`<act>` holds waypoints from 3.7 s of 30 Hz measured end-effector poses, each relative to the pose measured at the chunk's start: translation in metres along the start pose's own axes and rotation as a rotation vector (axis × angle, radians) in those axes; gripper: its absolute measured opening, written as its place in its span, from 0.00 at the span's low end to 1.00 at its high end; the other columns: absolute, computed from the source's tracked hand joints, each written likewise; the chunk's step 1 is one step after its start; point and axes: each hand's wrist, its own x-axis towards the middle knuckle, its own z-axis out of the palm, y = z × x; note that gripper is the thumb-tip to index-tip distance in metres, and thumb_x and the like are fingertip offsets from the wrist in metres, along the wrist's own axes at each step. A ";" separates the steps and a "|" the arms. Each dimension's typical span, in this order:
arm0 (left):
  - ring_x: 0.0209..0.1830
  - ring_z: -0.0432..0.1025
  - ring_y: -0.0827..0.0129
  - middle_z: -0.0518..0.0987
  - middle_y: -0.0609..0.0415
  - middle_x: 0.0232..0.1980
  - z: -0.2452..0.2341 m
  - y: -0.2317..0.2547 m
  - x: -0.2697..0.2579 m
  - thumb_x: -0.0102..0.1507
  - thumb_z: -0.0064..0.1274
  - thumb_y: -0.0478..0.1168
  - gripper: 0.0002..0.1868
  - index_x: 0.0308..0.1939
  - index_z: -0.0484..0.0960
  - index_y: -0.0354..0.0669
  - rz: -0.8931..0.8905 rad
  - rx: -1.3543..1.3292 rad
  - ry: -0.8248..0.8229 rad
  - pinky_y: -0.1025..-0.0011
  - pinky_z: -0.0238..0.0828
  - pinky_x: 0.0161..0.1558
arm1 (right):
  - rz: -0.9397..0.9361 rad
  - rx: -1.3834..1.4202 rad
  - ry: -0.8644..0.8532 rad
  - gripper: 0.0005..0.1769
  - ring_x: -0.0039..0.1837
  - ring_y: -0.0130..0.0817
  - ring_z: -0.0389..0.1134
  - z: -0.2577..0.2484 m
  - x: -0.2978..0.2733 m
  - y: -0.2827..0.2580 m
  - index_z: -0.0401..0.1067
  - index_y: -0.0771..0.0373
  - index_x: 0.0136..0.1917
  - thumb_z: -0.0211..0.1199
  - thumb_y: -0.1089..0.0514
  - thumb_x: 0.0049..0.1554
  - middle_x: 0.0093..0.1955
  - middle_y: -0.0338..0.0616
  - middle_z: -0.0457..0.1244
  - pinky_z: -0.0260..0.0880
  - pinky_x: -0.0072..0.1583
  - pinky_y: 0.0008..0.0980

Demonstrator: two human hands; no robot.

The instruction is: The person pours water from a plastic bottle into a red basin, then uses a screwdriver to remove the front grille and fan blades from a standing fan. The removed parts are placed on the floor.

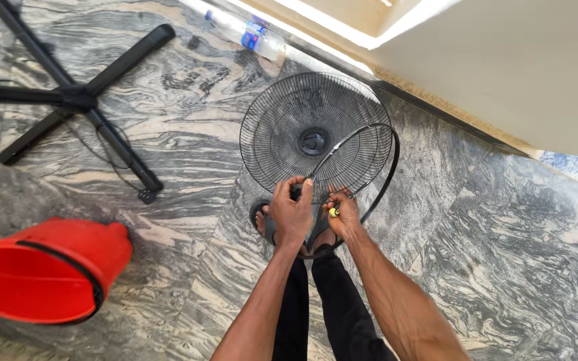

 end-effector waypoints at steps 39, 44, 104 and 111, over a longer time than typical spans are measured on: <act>0.69 0.66 0.58 0.73 0.43 0.68 0.079 -0.258 0.186 0.66 0.53 0.33 0.25 0.67 0.70 0.33 -0.431 -0.442 0.096 0.66 0.58 0.69 | -0.354 -1.583 -0.206 0.15 0.42 0.39 0.75 -0.029 -0.020 -0.045 0.72 0.58 0.57 0.58 0.52 0.59 0.37 0.47 0.71 0.73 0.47 0.40; 0.80 0.57 0.60 0.63 0.46 0.79 0.047 -0.272 0.096 0.67 0.53 0.39 0.32 0.74 0.63 0.37 -0.470 -0.293 -0.057 0.66 0.50 0.75 | -0.224 -1.607 -0.206 0.13 0.39 0.36 0.73 -0.031 -0.051 -0.048 0.71 0.58 0.57 0.58 0.52 0.62 0.38 0.46 0.70 0.72 0.44 0.39; 0.44 0.79 0.68 0.81 0.49 0.53 -0.619 0.153 -0.141 0.68 0.53 0.40 0.19 0.62 0.76 0.42 0.085 -1.204 0.308 0.71 0.78 0.42 | -0.575 -1.305 -0.876 0.14 0.41 0.26 0.69 0.495 -0.706 0.076 0.71 0.65 0.60 0.60 0.61 0.61 0.46 0.44 0.71 0.71 0.46 0.27; 0.42 0.78 0.62 0.80 0.51 0.48 -0.590 0.141 -0.027 0.68 0.52 0.41 0.17 0.61 0.76 0.45 -0.030 -1.454 0.205 0.67 0.78 0.39 | -0.539 -1.008 -0.970 0.11 0.39 0.31 0.69 0.582 -0.661 0.059 0.69 0.70 0.54 0.57 0.68 0.57 0.46 0.51 0.70 0.70 0.44 0.31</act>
